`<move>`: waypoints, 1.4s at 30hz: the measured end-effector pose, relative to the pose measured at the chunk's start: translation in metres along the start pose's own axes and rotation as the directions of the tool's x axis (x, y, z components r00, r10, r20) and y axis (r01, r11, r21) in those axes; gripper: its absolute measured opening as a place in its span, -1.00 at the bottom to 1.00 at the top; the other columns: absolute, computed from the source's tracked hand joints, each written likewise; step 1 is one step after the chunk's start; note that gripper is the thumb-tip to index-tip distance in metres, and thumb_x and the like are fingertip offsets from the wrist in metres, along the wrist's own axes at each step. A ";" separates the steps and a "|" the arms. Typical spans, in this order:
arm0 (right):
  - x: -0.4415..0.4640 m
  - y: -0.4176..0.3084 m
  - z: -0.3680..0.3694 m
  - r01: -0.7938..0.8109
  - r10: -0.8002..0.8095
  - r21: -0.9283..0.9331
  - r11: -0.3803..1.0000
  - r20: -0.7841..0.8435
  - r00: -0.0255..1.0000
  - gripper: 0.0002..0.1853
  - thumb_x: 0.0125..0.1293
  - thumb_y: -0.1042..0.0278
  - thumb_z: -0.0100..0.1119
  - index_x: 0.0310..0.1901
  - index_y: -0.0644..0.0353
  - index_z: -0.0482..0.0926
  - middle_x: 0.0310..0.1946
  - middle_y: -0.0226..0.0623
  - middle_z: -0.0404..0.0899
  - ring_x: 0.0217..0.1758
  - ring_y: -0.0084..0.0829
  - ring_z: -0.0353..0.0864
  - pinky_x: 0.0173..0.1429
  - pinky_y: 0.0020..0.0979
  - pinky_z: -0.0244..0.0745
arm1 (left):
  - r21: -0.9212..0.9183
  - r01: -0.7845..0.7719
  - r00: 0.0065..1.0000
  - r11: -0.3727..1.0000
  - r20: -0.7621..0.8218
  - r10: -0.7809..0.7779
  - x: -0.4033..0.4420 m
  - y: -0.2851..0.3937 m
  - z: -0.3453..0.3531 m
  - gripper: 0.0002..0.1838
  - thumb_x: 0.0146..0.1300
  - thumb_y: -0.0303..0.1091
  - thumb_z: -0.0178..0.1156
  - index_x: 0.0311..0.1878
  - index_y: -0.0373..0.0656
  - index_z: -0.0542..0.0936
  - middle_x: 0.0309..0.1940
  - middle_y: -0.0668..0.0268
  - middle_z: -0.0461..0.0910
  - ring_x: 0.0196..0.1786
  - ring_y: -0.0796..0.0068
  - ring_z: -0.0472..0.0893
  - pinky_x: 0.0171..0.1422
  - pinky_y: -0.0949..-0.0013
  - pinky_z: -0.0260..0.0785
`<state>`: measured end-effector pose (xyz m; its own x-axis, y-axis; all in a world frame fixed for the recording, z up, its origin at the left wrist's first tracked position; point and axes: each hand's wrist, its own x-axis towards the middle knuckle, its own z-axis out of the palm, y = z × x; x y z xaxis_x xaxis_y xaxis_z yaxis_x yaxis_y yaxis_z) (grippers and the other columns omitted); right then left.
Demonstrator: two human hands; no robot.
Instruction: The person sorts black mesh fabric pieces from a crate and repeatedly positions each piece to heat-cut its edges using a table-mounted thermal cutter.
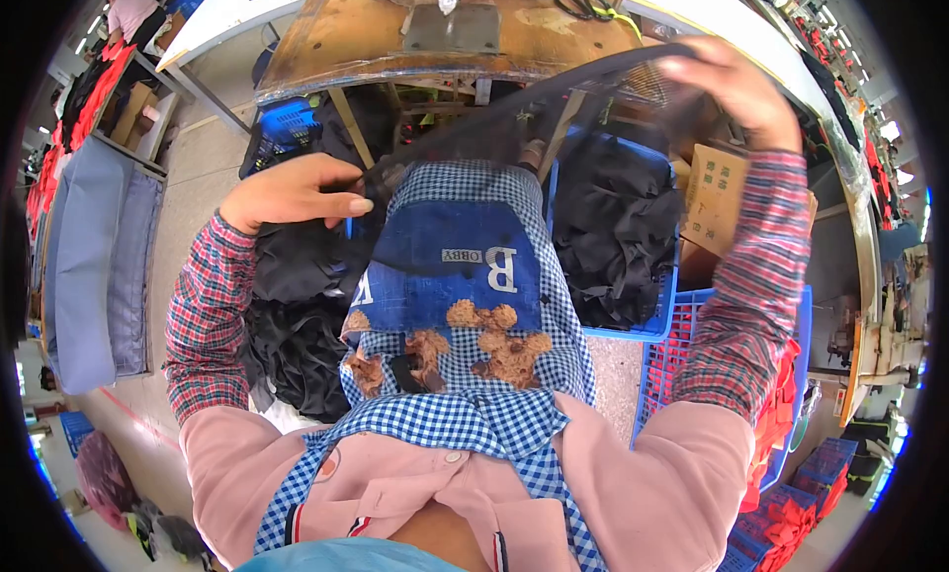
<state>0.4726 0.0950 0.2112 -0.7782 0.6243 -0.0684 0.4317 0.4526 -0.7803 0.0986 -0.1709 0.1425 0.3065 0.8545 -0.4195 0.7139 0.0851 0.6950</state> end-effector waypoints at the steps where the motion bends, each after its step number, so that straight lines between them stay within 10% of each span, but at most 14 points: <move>1: -0.015 0.011 -0.021 -0.056 0.054 -0.011 0.998 -0.149 0.987 -0.69 0.21 0.22 0.29 -0.12 0.27 0.63 -0.30 -0.36 0.62 -0.25 -0.52 0.57 -0.07 -0.48 0.45 | -0.142 -0.026 0.999 0.990 -0.040 0.020 -0.002 0.000 -0.002 -0.68 0.32 -0.13 0.18 -0.24 -0.27 0.58 -0.54 0.49 0.47 -0.45 0.72 0.41 -0.35 0.56 0.26; 5: -0.041 0.041 -0.022 -0.056 0.005 -0.556 0.829 -0.093 0.996 -0.52 0.07 0.19 0.36 -0.04 0.35 0.56 -0.11 -0.20 0.61 0.04 -0.31 0.54 0.20 -0.33 0.36 | -0.281 -0.258 0.946 0.924 -0.266 0.183 0.012 0.037 -0.005 -0.70 0.29 -0.20 0.23 -0.11 -0.27 0.58 -0.42 0.55 0.47 -0.34 0.79 0.39 -0.28 0.62 0.27; 8: -0.023 0.016 0.071 0.229 -0.217 -0.287 0.930 0.071 0.973 -0.25 0.07 0.17 0.42 0.27 0.27 0.34 0.27 -0.14 0.38 0.35 -0.30 0.33 0.38 -0.36 0.19 | -0.226 -0.349 0.918 0.909 -0.276 0.284 0.031 0.060 0.000 -0.69 0.27 -0.22 0.26 -0.09 -0.27 0.57 -0.38 0.53 0.48 -0.31 0.79 0.40 -0.24 0.62 0.29; 11: 0.001 0.000 0.154 0.457 -0.460 0.075 0.886 0.267 0.847 -0.48 0.18 0.27 0.34 0.17 0.21 0.45 0.09 -0.26 0.53 0.17 -0.44 0.46 0.27 -0.41 0.31 | -0.196 -0.363 0.918 0.911 -0.240 0.315 0.041 0.078 0.000 -0.69 0.25 -0.23 0.28 -0.08 -0.27 0.57 -0.35 0.52 0.50 -0.28 0.79 0.42 -0.22 0.61 0.30; 14: 0.020 0.013 0.177 0.306 -0.402 0.349 0.886 0.248 0.881 -0.80 0.26 0.36 0.26 -0.16 0.29 0.61 -0.35 -0.52 0.63 -0.23 -0.64 0.54 -0.05 -0.53 0.45 | -0.032 -0.279 0.919 0.960 -0.300 0.257 0.038 0.069 -0.013 -0.67 0.30 -0.18 0.22 -0.08 -0.29 0.56 -0.32 0.47 0.52 -0.24 0.72 0.44 -0.11 0.56 0.33; 17: 0.035 0.029 0.148 0.083 -0.198 0.526 0.846 0.167 0.966 -0.86 0.29 0.34 0.23 -0.22 0.22 0.61 -0.38 -0.57 0.58 -0.27 -0.76 0.47 -0.13 -0.64 0.39 | 0.086 -0.168 0.879 0.982 -0.437 0.189 0.033 0.035 -0.030 -0.60 0.35 -0.11 0.15 -0.02 -0.31 0.55 -0.24 0.43 0.56 -0.14 0.68 0.46 0.00 0.52 0.32; 20: 0.059 0.048 0.136 0.274 -0.267 0.392 0.878 -0.072 0.961 -0.72 0.35 0.11 0.16 -0.32 0.19 0.57 -0.55 -0.56 0.47 -0.47 -0.73 0.35 -0.30 -0.58 0.34 | 0.035 -0.211 0.812 0.977 -0.550 0.195 0.047 0.009 -0.034 -0.59 0.31 -0.10 0.19 -0.10 -0.34 0.59 -0.33 0.33 0.62 -0.24 0.60 0.52 -0.08 0.46 0.37; 22: 0.071 0.036 0.127 0.245 -0.249 -0.049 0.968 -0.126 0.960 -0.65 0.36 0.03 0.13 -0.40 0.18 0.53 -0.64 -0.45 0.38 -0.55 -0.63 0.29 -0.36 -0.53 0.31 | 0.036 -0.189 0.791 0.981 -0.587 0.174 0.057 0.003 -0.038 -0.60 0.29 -0.12 0.20 -0.09 -0.35 0.59 -0.29 0.32 0.64 -0.22 0.59 0.54 -0.06 0.47 0.37; 27: 0.102 0.034 0.125 0.232 -0.530 -0.756 0.612 -0.175 0.830 -0.42 0.37 -0.20 -0.07 -0.52 0.20 0.54 -0.65 -0.13 0.49 -0.53 -0.09 0.52 -0.37 -0.19 0.45 | -0.011 -0.070 0.799 0.997 -0.599 0.049 0.092 -0.030 -0.069 -0.54 0.22 -0.10 0.26 0.01 -0.30 0.59 -0.24 0.34 0.64 -0.19 0.58 0.57 -0.03 0.49 0.39; 42: 0.152 0.044 0.120 0.250 -0.440 -0.796 0.551 -0.022 0.898 -0.41 0.40 -0.23 -0.21 -0.19 0.12 0.68 -0.45 -0.04 0.62 -0.33 -0.02 0.61 -0.16 -0.10 0.52 | -0.193 -0.070 0.791 0.979 -0.609 -0.064 0.150 -0.082 -0.102 -0.60 0.19 -0.26 0.27 0.02 -0.32 0.59 -0.22 0.27 0.66 -0.21 0.50 0.61 -0.05 0.48 0.44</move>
<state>0.3188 0.1338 0.0918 -0.8783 0.3756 0.2959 0.4064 0.9124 0.0479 0.0222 0.0023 0.0823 -0.1865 0.9822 -0.0205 0.5561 0.1227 0.8220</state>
